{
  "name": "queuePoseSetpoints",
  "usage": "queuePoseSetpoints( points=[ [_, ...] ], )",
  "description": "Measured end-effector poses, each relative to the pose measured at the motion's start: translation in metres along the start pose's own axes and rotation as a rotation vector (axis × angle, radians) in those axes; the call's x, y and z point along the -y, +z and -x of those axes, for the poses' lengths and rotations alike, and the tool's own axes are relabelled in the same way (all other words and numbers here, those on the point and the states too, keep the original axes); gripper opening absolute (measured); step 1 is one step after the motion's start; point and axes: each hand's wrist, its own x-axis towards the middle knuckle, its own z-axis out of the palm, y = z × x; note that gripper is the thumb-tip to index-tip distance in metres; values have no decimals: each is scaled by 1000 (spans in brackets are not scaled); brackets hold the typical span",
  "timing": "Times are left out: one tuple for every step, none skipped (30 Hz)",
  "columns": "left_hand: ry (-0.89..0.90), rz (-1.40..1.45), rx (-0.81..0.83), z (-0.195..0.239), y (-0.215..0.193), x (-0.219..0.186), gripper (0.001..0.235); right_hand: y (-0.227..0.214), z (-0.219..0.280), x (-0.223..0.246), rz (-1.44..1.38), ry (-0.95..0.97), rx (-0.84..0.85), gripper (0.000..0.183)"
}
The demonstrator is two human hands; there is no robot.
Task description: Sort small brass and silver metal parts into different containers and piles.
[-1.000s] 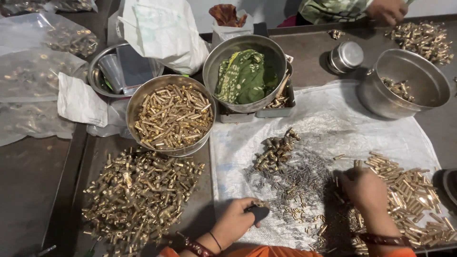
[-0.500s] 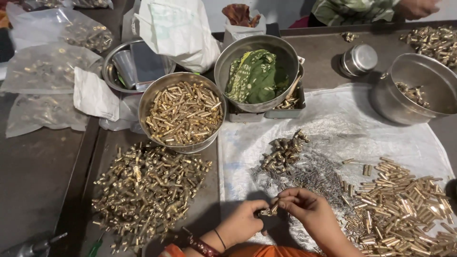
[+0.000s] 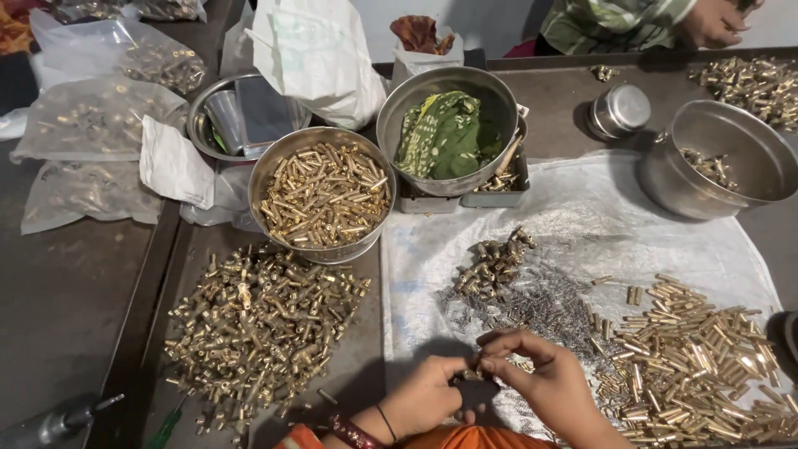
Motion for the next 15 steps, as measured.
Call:
queuePoseSetpoints(
  points=[
    [3,-1,-2,-1,0,1,19,-4,-3,-5,1,-3,2,12],
    [27,14,33,-1,0,3,18,-9,-5,-11,-104,24,70,14],
    [51,28,68,-2,1,5,17,-13,-6,-17,-208,51,138,15],
    [50,26,69,-2,0,6,17,-10,-5,-9,-210,50,137,15],
    [57,4,81,-2,-1,7,15,-8,-3,-2,-124,23,146,22],
    [61,-19,97,-2,-1,9,15,-6,0,6,-39,-2,152,30],
    [58,-20,101,1,1,-1,15,-3,2,11,-41,-1,148,30],
    [-14,86,77,4,5,-10,18,0,5,17,14,-71,167,34],
    [-87,192,52,7,8,-19,22,3,8,23,70,-140,186,38],
    [-89,190,58,4,5,-16,22,4,9,21,70,-141,178,38],
    [-135,271,38,1,1,-14,24,4,10,20,111,-132,156,42],
    [-183,353,15,-1,-1,-10,28,6,12,18,150,-122,135,47],
    [-187,352,20,-4,-6,-4,28,-8,9,6,149,-120,129,47],
    [-139,257,17,-8,-11,2,30,-21,6,-5,116,-67,-15,37],
    [-90,163,15,-11,-17,7,31,-33,2,-17,84,-12,-157,28]
  ],
)
